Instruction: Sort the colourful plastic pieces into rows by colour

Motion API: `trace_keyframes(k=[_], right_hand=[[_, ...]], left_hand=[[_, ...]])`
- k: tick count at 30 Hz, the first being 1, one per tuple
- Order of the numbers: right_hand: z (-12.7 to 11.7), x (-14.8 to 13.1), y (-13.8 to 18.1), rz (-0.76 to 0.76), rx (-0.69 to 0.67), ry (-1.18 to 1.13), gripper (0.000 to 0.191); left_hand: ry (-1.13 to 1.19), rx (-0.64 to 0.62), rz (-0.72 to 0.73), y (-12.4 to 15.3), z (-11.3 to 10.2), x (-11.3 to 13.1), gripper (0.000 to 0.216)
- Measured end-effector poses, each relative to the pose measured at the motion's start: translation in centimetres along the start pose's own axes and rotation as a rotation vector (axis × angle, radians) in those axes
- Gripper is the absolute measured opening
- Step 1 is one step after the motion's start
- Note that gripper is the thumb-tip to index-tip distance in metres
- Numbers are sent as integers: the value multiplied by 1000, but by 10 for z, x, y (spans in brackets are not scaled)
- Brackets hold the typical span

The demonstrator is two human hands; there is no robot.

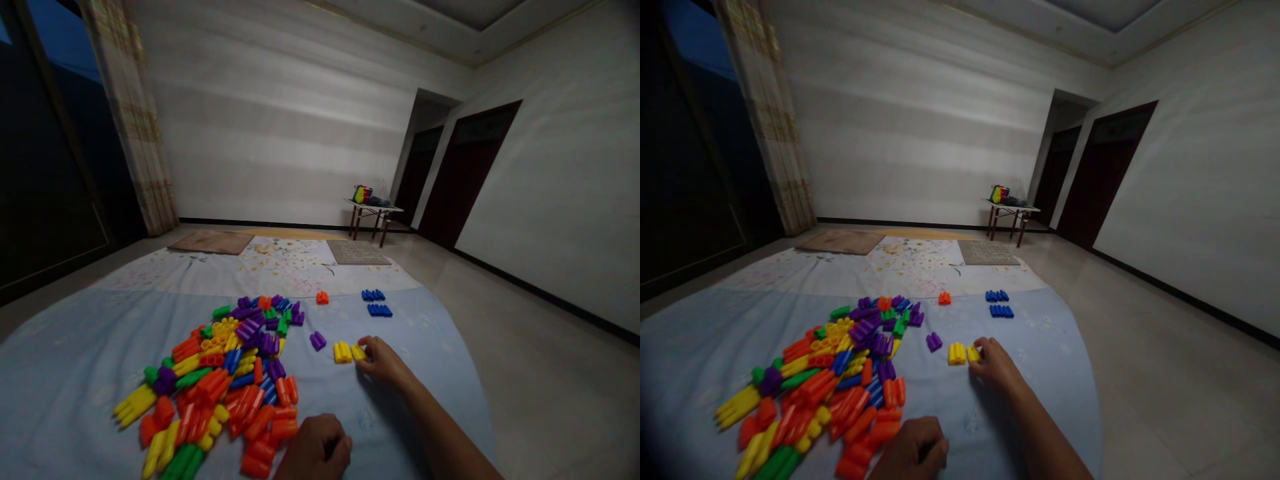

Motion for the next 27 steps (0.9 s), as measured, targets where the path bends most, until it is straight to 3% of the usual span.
trace_keyframes(k=[3, 7, 10, 15, 20, 24, 27], right_hand=[[-1, 1, -2, -17, 29, -55, 47], [-5, -18, 0, -193, 92, -99, 54], [4, -32, -1, -260, 34, -79, 53], [7, -40, -14, -238, 20, -61, 41], [5, -33, -26, -196, 53, -94, 49], [-2, -15, -18, -161, 96, -156, 57], [-2, -7, -6, -131, 52, -137, 53]], left_hand=[[21, 0, -12, 1, -2, 1, 23], [37, -3, 3, 0, -2, 3, 24], [34, 4, 7, -1, -2, 2, 25], [42, -6, -10, -2, 0, -1, 25], [48, -19, -10, -2, 0, 2, 25], [49, -14, -36, -1, 0, 2, 22], [47, -1, -39, 0, 2, -1, 22]])
Point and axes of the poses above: each hand's wrist, its own y-axis away from the middle knuckle, its own z-axis out of the palm, x = y × z, the point moved 10 cm from there along -y, towards the middle knuckle, and after that the axes turned 2 degrees about y, right-handed, at the moved point
